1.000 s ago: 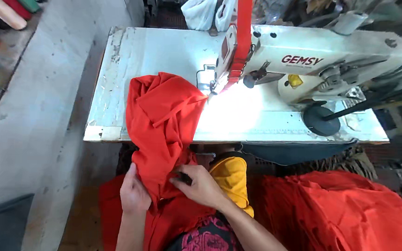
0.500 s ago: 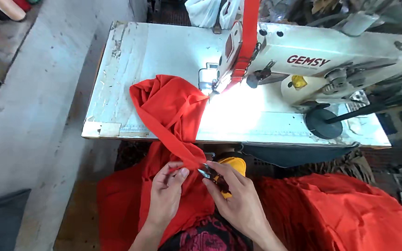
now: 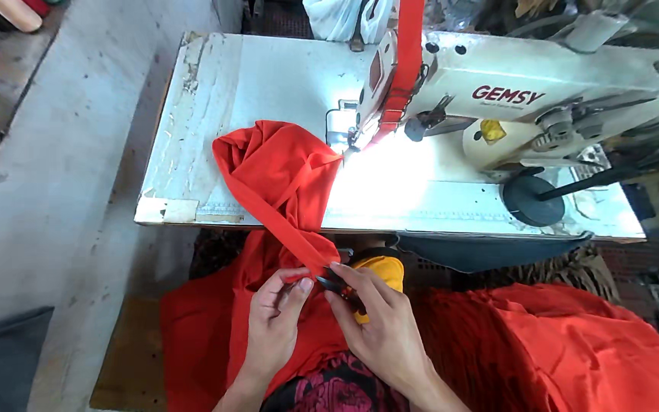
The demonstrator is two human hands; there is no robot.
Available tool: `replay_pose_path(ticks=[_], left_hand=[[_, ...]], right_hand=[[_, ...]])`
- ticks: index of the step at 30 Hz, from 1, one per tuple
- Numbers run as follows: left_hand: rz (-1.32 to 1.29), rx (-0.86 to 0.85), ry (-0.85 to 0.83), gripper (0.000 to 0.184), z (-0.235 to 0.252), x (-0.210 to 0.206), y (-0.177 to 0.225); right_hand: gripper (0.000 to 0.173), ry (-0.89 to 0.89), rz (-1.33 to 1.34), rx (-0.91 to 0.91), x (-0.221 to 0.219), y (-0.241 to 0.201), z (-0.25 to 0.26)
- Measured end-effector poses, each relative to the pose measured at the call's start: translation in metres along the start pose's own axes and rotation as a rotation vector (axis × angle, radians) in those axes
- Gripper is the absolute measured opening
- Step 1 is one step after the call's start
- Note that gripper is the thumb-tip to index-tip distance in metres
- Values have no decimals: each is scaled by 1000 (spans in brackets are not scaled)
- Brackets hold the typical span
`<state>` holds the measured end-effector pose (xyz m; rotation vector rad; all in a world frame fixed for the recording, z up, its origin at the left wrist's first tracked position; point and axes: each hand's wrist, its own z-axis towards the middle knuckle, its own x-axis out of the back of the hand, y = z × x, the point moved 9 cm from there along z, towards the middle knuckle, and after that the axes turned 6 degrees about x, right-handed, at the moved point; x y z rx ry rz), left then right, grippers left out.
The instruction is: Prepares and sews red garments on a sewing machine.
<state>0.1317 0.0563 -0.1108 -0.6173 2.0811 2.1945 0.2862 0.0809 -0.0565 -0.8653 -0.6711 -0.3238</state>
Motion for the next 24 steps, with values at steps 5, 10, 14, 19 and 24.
replay_pose_path(ticks=[5, 10, 14, 19, 24], left_hand=[[203, -62, -40, 17, -2, -2, 2], [178, -59, -95, 14, -2, -7, 1], [76, -24, -77, 13, -1, -7, 1], [-68, -18, -79, 17, 2, -4, -4], [-17, 33, -85, 20, 0, -1, -8]], right_hand=[[31, 48, -28, 13, -4, 2, -6], [22, 75, -15, 92, -7, -2, -7], [23, 123, -15, 76, -3, -2, -8], [30, 116, 7, 55, 1, -3, -11], [27, 90, -38, 53, 4, -6, -9]])
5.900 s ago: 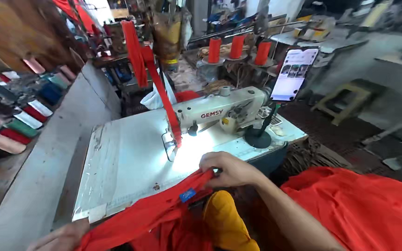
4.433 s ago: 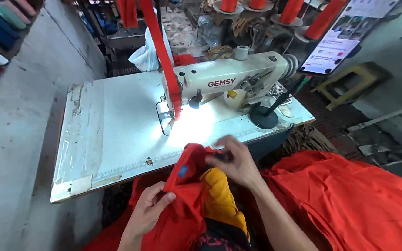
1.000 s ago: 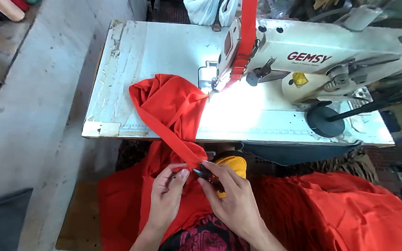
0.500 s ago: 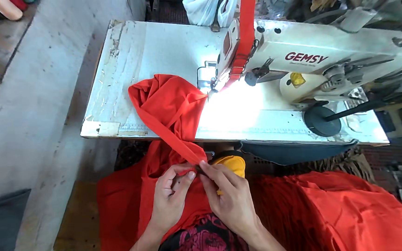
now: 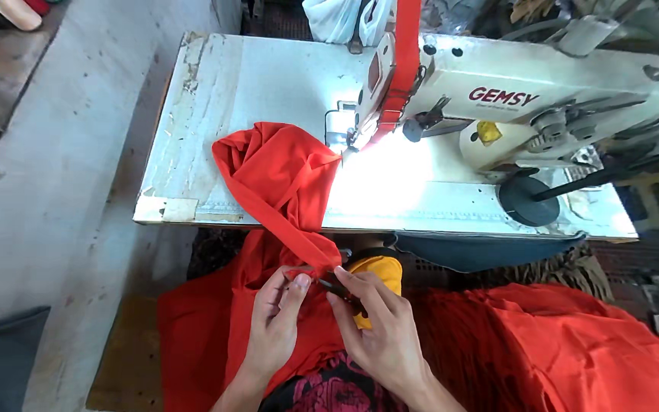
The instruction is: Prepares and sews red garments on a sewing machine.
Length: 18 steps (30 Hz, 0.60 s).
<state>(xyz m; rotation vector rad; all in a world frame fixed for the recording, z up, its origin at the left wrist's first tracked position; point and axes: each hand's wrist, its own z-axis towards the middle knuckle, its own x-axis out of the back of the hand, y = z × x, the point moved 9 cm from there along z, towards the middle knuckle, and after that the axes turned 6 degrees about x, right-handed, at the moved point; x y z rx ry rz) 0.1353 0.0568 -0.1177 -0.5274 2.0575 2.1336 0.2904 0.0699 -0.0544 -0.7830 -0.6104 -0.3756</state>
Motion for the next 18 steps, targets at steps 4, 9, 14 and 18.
replay_pose_path(ticks=[4, 9, 14, 18], left_hand=[[-43, -17, 28, 17, 2, -3, 4], [12, -11, -10, 18, 1, -3, 0], [62, -30, -32, 19, 0, -6, -4], [43, -37, -1, 17, 1, -11, 3]], right_hand=[[29, -5, 9, 1, -6, 4, -4], [29, -3, -7, -6, -7, 5, -5], [27, 41, -24, 22, -7, 3, -5], [22, 38, -78, 87, -10, -3, -6]])
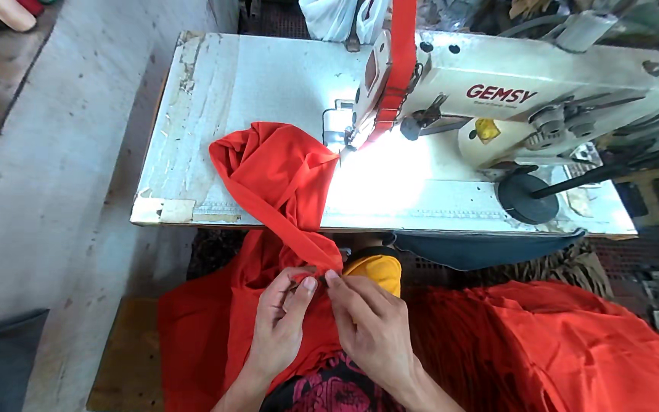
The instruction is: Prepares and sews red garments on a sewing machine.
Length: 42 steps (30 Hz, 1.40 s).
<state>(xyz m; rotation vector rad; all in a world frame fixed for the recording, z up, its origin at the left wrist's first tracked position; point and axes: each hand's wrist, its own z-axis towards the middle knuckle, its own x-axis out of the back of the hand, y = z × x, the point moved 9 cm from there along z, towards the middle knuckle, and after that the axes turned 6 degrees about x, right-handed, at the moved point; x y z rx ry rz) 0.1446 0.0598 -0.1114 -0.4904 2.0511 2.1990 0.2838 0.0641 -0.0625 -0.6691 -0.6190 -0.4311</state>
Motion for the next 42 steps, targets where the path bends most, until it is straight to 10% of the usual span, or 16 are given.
replay_pose_path(ticks=[35, 42], left_hand=[[-55, 37, 51, 16, 0, 7, -1], [46, 0, -14, 17, -3, 9, -4]], right_hand=[[35, -20, 278, -198, 10, 22, 12], [13, -68, 312, -98, -9, 17, 19]])
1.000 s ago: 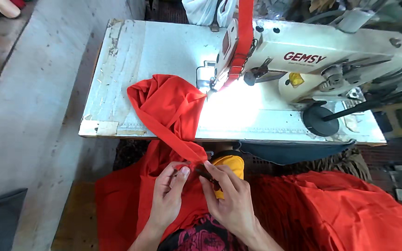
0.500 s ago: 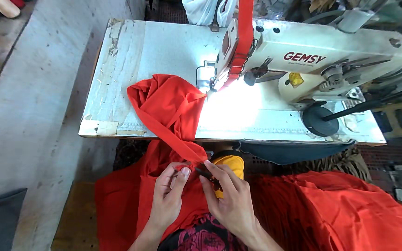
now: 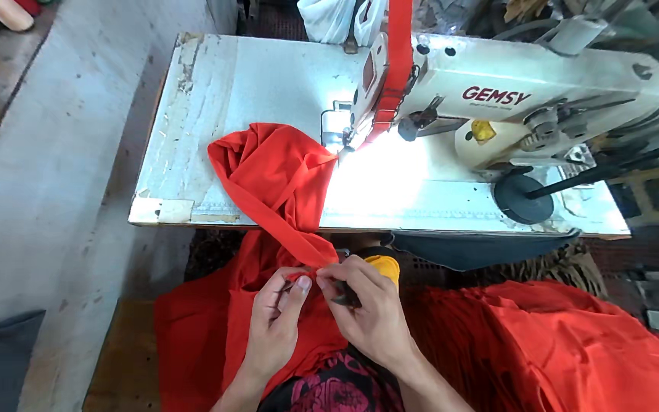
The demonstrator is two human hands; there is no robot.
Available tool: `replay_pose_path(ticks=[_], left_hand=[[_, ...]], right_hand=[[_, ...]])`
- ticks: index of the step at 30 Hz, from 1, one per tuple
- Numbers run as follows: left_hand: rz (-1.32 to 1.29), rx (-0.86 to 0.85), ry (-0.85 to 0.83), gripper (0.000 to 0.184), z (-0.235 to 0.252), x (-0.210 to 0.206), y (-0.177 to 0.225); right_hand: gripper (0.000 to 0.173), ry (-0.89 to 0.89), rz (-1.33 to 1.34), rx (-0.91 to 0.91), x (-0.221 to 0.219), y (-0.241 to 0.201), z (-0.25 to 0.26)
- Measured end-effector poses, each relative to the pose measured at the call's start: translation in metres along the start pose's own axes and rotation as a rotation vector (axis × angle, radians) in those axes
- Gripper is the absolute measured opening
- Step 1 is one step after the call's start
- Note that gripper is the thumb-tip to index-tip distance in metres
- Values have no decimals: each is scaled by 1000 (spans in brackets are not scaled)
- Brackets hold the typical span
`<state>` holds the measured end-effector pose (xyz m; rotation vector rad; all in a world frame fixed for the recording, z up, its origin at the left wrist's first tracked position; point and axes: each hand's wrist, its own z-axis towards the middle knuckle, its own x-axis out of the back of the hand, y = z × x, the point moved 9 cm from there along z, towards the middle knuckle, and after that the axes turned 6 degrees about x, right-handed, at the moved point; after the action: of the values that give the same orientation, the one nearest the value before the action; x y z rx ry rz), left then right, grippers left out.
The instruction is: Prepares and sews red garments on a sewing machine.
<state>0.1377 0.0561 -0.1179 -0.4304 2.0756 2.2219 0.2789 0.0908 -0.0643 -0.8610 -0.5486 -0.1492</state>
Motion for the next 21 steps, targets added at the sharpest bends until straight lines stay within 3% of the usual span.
replay_pose_path(ticks=[4, 8, 16, 21], left_hand=[[-22, -11, 47, 15, 3, 0, 5], [-11, 8, -16, 17, 2, 4, -1], [-59, -33, 29, 13, 4, -5, 8], [66, -37, 107, 10, 5, -5, 14]], right_hand=[[12, 18, 89, -17, 5, 8, 3], [14, 81, 179, -49, 16, 16, 5], [13, 6, 101, -12, 1, 12, 4], [13, 2, 92, -16, 1, 12, 3]])
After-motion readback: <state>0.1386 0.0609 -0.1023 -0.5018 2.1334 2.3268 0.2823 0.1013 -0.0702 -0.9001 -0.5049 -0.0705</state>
